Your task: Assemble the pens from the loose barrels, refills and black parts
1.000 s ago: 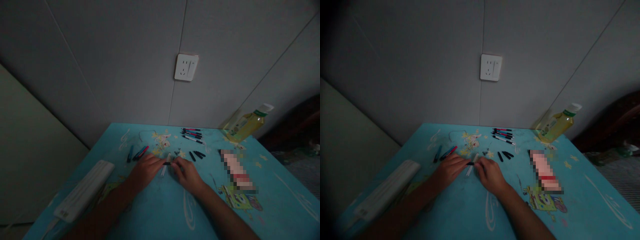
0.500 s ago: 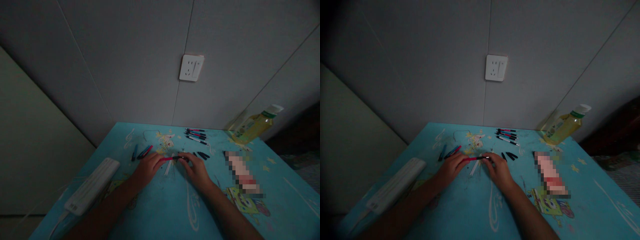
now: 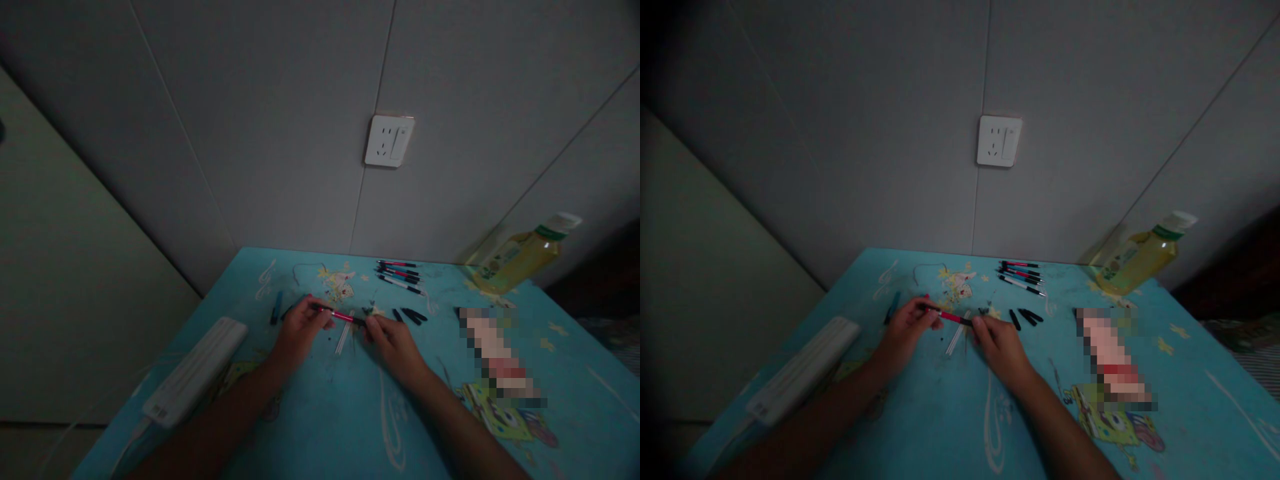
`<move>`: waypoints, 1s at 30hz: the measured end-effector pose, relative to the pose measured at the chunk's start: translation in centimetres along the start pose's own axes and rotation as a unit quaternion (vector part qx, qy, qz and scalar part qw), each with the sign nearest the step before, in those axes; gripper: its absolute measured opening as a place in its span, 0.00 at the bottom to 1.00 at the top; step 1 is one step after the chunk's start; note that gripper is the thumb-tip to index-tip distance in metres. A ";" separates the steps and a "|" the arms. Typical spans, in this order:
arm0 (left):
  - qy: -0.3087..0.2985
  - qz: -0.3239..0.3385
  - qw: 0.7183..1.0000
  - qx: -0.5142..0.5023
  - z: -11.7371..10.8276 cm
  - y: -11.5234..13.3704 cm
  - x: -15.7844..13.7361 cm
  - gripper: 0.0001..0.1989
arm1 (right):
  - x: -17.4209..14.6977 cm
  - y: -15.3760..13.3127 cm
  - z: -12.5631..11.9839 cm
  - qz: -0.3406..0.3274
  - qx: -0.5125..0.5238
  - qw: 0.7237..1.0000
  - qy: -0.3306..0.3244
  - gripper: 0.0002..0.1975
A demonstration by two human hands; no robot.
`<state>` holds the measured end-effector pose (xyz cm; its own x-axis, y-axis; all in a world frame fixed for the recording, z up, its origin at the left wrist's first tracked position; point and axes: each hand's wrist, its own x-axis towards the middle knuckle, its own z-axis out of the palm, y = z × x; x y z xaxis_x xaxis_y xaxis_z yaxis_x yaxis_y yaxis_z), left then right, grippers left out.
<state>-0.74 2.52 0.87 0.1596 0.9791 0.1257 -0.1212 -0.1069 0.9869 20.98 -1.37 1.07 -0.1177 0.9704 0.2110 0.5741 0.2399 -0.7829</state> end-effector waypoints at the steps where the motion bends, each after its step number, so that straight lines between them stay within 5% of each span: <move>1: 0.012 -0.006 1.000 -0.013 0.1 0.2 0.1 0.13 | 0.0 0.0 0.1 -0.009 0.002 1.000 0.002 0.20; 8: 0.028 -0.008 0.999 -0.021 -0.3 0.3 0.3 0.11 | -0.3 -0.3 0.2 -0.048 0.010 0.999 0.010 0.13; 16: -0.008 0.051 0.998 0.038 -0.5 0.6 -0.4 0.09 | -0.8 -0.3 1.4 0.023 0.111 0.987 -0.109 0.26; 25: -0.070 0.193 0.975 0.090 -0.6 1.1 -1.6 0.07 | -0.7 -0.8 1.9 -0.107 0.023 0.990 -0.087 0.14; 30: -0.123 0.226 0.960 0.112 -0.5 1.3 -1.9 0.09 | -0.8 -1.0 2.1 -0.126 0.018 0.988 -0.090 0.13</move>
<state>-1.64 0.59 1.87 0.3694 0.7564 0.5399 -0.0237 -0.5731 0.8191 18.81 -2.34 0.51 -0.3960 0.8689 0.2970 0.4791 0.4714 -0.7404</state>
